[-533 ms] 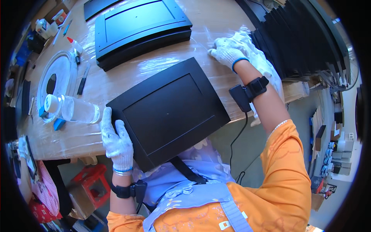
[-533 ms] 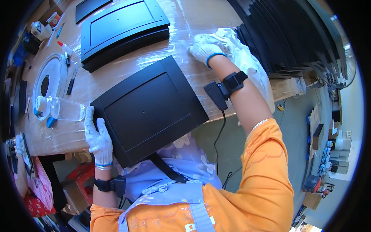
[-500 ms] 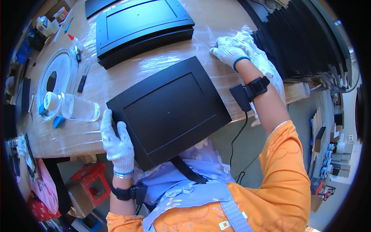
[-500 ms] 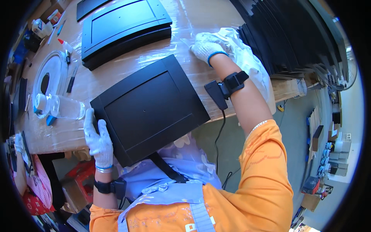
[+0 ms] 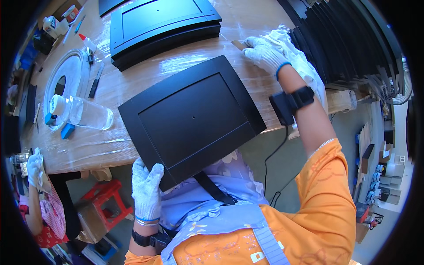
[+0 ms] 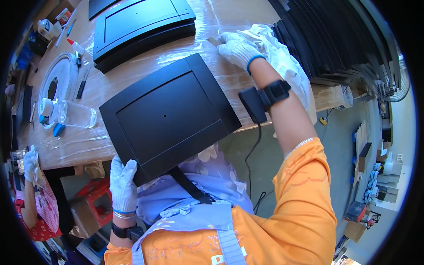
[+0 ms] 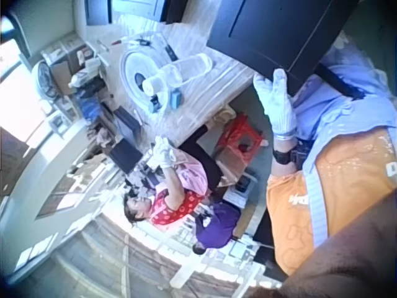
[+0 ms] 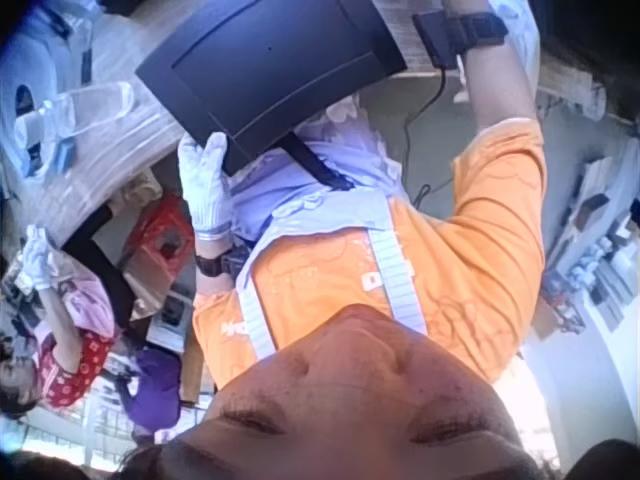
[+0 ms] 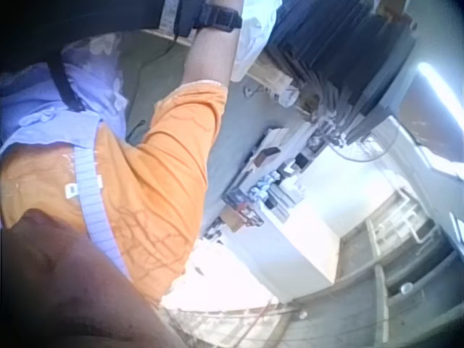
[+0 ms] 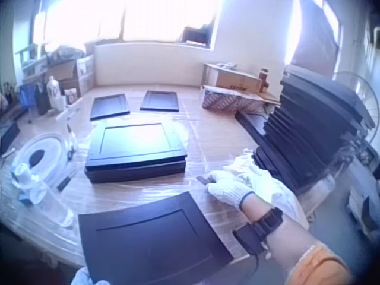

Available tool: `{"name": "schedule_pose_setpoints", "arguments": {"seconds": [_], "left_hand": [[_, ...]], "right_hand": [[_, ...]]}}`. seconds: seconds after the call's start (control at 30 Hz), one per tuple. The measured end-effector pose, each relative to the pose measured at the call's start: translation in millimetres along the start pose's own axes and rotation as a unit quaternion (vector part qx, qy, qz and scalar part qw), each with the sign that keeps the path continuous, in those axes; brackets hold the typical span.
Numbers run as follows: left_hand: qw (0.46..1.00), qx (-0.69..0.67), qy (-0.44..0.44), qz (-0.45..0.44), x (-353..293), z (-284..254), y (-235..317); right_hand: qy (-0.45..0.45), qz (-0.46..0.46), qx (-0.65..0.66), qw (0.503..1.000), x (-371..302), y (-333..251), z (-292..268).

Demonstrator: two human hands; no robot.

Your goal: Wiping and cleaning black cabinet door panels with a cloth and a scraper.

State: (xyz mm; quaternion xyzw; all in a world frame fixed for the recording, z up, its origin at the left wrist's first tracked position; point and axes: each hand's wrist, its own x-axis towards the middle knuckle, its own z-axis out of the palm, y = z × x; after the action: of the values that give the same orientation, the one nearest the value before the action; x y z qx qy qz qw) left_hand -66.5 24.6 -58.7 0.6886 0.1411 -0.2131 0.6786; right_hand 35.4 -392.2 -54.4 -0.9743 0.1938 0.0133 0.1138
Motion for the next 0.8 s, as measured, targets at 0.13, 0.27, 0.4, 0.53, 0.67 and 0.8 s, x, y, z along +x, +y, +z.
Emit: {"name": "schedule_pose_setpoints", "arguments": {"seconds": [0.13, 0.27, 0.4, 0.53, 0.67, 0.8], "left_hand": [[0.989, -0.087, -0.073, 0.098, -17.5, -6.1, 45.4], [0.984, -0.050, -0.067, 0.160, -29.9, -18.0, 94.3], [0.947, 0.094, -0.106, 0.288, -31.0, -28.9, 123.6], [0.934, 0.189, -0.140, 0.269, -9.8, -102.3, 145.0], [0.915, 0.306, -0.076, 0.252, -23.5, -138.4, 176.3], [0.897, 0.364, -0.047, 0.246, -21.2, -152.5, 197.8]], "right_hand": [[0.026, -0.063, 0.102, 0.992, -61.9, -10.5, -16.9], [0.029, -0.251, 0.214, 0.944, -131.2, -7.5, -21.5], [-0.044, -0.103, 0.281, 0.953, -169.9, -43.9, -6.5], [0.013, -0.174, 0.255, 0.951, -192.3, -45.8, 7.0], [-0.035, -0.166, 0.235, 0.957, -196.9, -52.2, 18.3], [-0.005, -0.175, 0.209, 0.962, -198.4, -50.0, 24.7]]}}
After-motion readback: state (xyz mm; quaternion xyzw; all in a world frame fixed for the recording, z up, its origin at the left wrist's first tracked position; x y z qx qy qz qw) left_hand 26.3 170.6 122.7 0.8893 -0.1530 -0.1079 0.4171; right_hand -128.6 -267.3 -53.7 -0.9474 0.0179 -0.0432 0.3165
